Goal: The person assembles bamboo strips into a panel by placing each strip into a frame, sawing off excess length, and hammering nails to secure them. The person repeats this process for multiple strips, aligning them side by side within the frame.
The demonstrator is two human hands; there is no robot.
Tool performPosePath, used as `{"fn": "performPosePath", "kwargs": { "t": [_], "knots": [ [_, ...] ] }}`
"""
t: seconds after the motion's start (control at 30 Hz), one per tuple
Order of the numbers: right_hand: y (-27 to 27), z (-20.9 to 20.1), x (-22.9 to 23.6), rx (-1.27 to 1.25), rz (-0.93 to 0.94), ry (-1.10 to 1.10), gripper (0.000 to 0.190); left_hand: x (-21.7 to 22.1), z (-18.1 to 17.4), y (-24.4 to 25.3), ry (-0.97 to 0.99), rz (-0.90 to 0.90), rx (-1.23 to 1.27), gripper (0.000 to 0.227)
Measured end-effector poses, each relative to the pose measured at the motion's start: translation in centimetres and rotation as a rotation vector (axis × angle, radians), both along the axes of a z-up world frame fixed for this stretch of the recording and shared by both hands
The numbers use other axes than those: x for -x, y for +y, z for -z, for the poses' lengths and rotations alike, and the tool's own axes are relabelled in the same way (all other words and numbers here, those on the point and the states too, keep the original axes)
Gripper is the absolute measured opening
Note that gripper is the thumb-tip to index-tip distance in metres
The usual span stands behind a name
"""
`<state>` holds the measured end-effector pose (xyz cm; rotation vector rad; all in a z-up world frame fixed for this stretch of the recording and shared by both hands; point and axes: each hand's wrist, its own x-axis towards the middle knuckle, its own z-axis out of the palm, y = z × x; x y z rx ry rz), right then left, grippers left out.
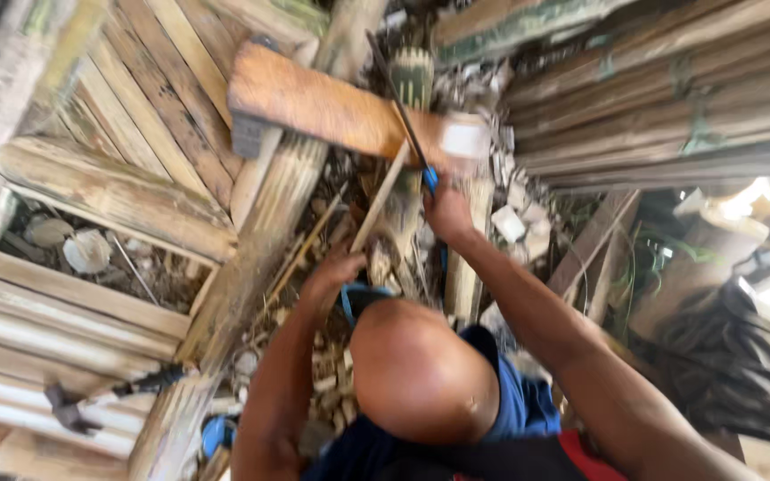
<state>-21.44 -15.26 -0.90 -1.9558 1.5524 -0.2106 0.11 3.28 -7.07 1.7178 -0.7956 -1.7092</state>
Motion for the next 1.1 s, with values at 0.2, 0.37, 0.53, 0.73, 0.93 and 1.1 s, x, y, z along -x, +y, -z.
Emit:
{"fn": "performPosePath", "kwargs": {
  "t": [0.2,0.37,0.53,0.73,0.93,1.1],
  "knots": [
    [-0.4,1.6,1.0,0.013,-0.049,-0.092,0.04,-0.2,-2.0,-0.3,-0.394,-0.062,0.298,0.051],
    [3.7,1.4,1.3,-0.259,0.11,-0.232,0.036,-4.2,-7.0,1.4,-0.597,-0.399,0.538,0.039],
    [3.6,-4.3,-2.9,0.371,-0.281,-0.09,0.034,-6.0,-10.0,3.6,-0.761,-0.612,0.646,0.03],
    [5.3,-14.0,-17.6,-0.064,-1.141,-0.157,0.036,-8.7,-13.4,5.8,-0.559,-0.924,0.612,0.036],
    [15.7,-12.8,-30.6,-0.452,-1.225,0.095,0.039,-18.3,-11.5,11.8,-0.451,-1.35,0.618,0.046],
    [22.5,-3.5,-37.5,-0.523,-1.031,-0.239,0.034,-23.0,-7.7,18.6,-0.881,-1.042,0.178,0.067]
  ]
}}
